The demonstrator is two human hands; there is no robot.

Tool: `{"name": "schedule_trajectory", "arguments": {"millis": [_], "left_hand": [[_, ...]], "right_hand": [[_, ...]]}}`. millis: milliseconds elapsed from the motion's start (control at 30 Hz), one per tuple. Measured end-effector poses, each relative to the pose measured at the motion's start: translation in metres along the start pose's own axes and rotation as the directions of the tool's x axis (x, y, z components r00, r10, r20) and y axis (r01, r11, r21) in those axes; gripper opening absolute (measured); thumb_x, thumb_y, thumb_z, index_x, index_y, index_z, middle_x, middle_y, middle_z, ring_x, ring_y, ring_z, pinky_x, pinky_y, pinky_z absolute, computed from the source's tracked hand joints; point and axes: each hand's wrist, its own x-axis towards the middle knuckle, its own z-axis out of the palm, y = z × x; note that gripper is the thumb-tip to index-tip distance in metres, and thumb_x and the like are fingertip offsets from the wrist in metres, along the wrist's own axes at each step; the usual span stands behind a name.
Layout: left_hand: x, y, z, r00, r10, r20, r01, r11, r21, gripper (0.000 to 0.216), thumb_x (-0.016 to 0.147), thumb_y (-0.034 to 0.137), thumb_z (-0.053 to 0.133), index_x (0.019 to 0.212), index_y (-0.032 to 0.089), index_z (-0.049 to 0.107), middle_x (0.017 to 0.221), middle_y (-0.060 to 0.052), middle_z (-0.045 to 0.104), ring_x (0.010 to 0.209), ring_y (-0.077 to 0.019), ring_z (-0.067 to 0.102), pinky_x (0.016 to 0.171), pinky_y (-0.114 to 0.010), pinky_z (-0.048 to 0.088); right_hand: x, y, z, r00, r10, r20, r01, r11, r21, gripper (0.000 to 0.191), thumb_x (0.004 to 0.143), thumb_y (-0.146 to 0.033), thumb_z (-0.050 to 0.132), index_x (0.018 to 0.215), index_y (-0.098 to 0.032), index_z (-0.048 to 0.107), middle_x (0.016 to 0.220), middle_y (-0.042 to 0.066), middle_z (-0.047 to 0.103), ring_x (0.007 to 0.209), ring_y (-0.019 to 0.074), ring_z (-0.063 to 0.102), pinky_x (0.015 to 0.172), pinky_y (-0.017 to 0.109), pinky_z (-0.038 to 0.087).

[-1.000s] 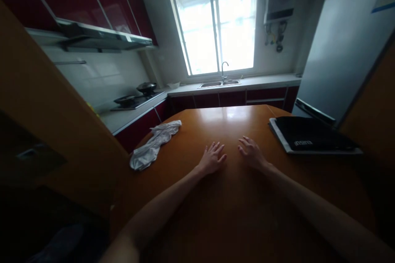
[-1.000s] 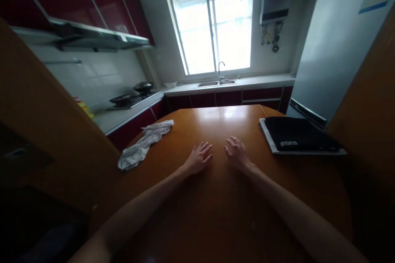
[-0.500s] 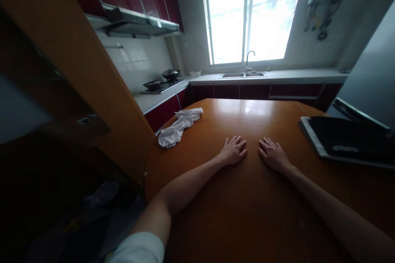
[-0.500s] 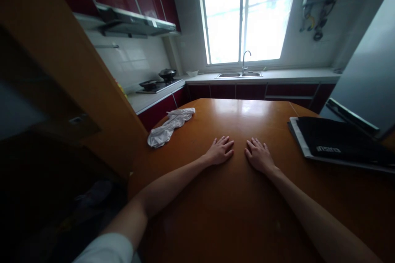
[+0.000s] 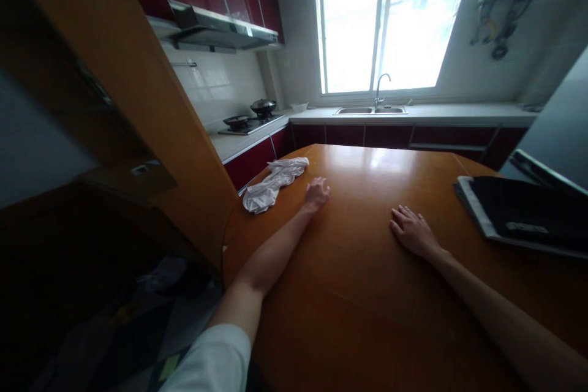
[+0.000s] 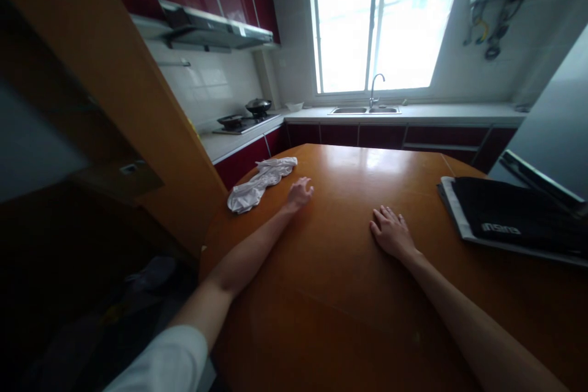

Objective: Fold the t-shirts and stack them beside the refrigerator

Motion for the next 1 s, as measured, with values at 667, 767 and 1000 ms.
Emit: {"name": "schedule_trajectory", "arguments": {"millis": [667, 767, 1000], "left_hand": [[0.019, -0.061, 0.003, 0.974, 0.095, 0.204, -0.100, 0.995, 0.016, 0.054, 0.093, 0.046, 0.054, 0.138, 0.015, 0.062, 0.152, -0.014, 0.049, 0.143, -0.0298, 0.043, 0.119, -0.037, 0.030], [0.005, -0.028, 0.011, 0.893, 0.337, 0.297, -0.314, 0.941, -0.125, 0.052, 0.093, 0.047, 0.058, 0.136, 0.018, 0.065, 0.153, -0.009, 0.050, 0.142, -0.0235, 0.045, 0.118, -0.028, 0.031], [-0.012, 0.018, 0.013, 0.528, 0.779, 0.338, -0.531, 0.614, -0.584, 0.042, 0.099, 0.051, 0.050, 0.113, 0.022, 0.077, 0.137, -0.007, 0.066, 0.141, -0.0219, 0.048, 0.119, -0.033, 0.033]], "right_hand": [[0.000, -0.002, 0.002, 0.999, -0.001, -0.051, 0.005, 0.997, 0.076, 0.052, 0.099, -0.043, 0.041, 0.140, -0.016, 0.057, 0.156, 0.017, 0.044, 0.147, 0.0314, 0.036, 0.120, 0.055, 0.025], [0.003, -0.001, 0.002, 0.990, 0.017, -0.137, 0.008, 0.984, 0.180, 0.050, 0.097, -0.041, 0.043, 0.135, -0.015, 0.060, 0.150, 0.018, 0.052, 0.142, 0.0316, 0.043, 0.117, 0.054, 0.030], [-0.003, 0.000, -0.031, 0.786, 0.218, -0.579, -0.020, 0.944, 0.329, 0.035, 0.089, -0.023, 0.044, 0.117, -0.020, 0.065, 0.128, 0.012, 0.064, 0.122, 0.0276, 0.054, 0.106, 0.046, 0.040]]}}
